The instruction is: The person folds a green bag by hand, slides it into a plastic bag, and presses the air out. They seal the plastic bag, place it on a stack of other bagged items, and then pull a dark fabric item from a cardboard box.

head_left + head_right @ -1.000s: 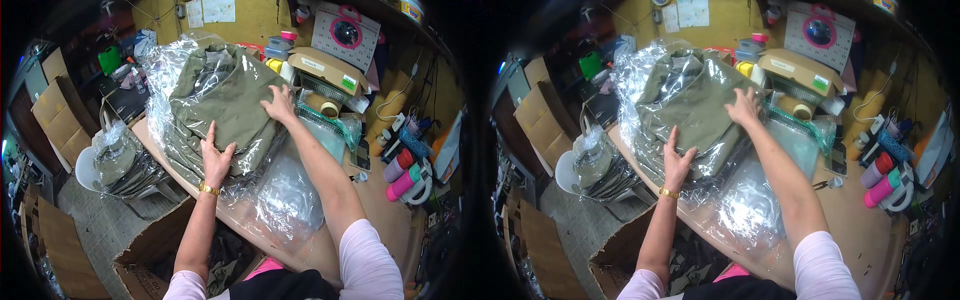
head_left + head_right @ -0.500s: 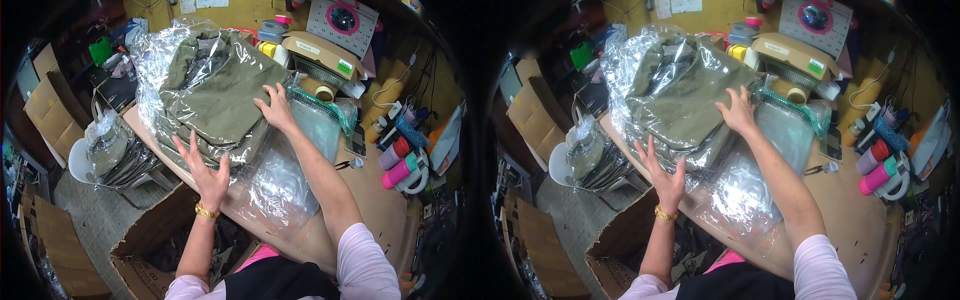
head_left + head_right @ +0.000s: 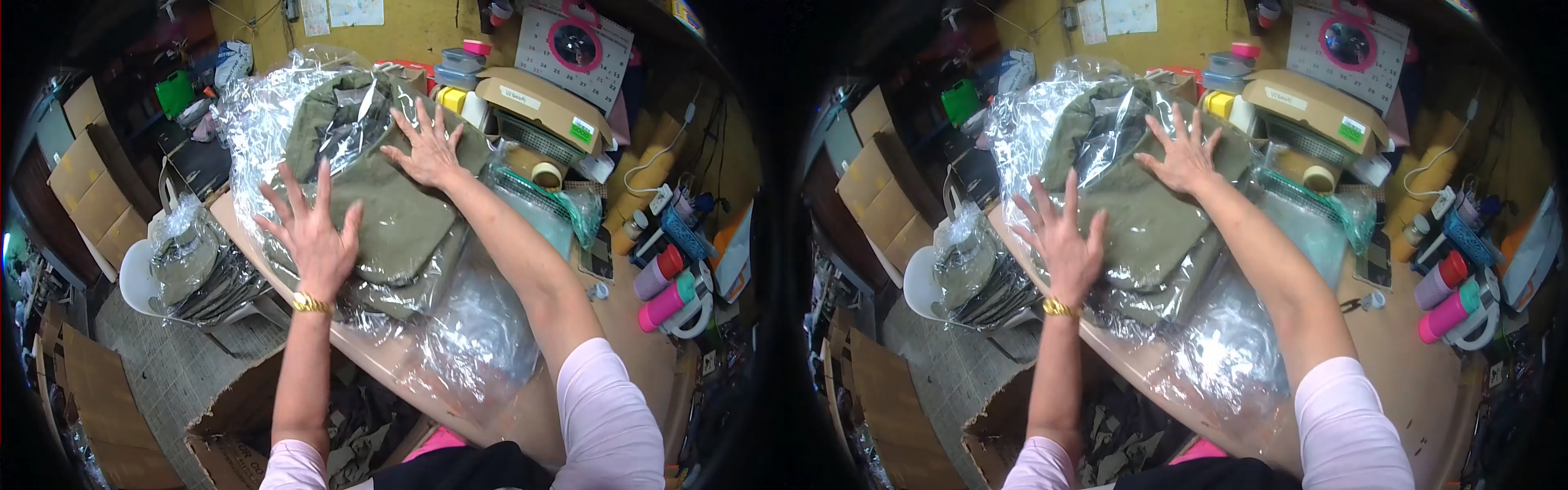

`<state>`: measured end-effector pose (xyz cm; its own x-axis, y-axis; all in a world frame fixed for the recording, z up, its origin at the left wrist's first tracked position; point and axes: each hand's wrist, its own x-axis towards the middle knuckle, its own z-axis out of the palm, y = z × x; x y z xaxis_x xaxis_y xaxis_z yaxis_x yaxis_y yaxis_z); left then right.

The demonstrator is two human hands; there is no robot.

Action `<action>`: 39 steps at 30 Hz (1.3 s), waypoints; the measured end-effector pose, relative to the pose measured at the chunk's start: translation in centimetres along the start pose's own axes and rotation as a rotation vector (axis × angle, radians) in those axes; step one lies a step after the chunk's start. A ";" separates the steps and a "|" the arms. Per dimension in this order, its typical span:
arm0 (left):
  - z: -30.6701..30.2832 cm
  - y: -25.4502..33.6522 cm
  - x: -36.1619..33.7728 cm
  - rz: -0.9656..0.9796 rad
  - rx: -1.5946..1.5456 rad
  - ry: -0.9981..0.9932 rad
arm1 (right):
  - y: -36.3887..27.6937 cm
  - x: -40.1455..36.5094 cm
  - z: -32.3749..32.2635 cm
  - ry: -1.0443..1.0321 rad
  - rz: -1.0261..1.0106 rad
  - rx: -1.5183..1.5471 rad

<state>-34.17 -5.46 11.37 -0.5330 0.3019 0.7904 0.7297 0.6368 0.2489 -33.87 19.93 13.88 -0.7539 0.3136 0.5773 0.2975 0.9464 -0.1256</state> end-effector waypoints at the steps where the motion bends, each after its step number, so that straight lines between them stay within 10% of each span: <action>1: 0.5 -0.5 2.5 0.036 0.068 0.053 | -0.1 1.9 0.4 0.021 -0.019 0.042; 7: 8.5 -5.1 13.1 0.032 0.244 -0.179 | -0.2 10.8 3.7 -0.182 0.013 0.045; 25: 20.9 -8.9 10.6 -0.181 0.127 -0.617 | 3.5 11.3 11.7 -0.467 0.128 0.065; 32: 11.4 -4.8 12.4 0.061 0.160 -0.445 | 7.2 7.3 -0.5 -0.616 -0.021 -0.162; 36: 22.5 -10.9 9.0 0.165 0.215 0.016 | 12.8 2.8 7.6 -0.285 -0.109 -0.129; 39: 23.2 -11.3 8.5 -0.010 0.190 -0.261 | 13.2 3.5 11.8 -0.237 -0.153 -0.066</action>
<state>-56.89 6.39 2.27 -0.6494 0.4510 0.6123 0.6442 0.7542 0.1277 -39.54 34.39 4.69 -0.9065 0.1840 0.3801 0.2015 0.9795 0.0062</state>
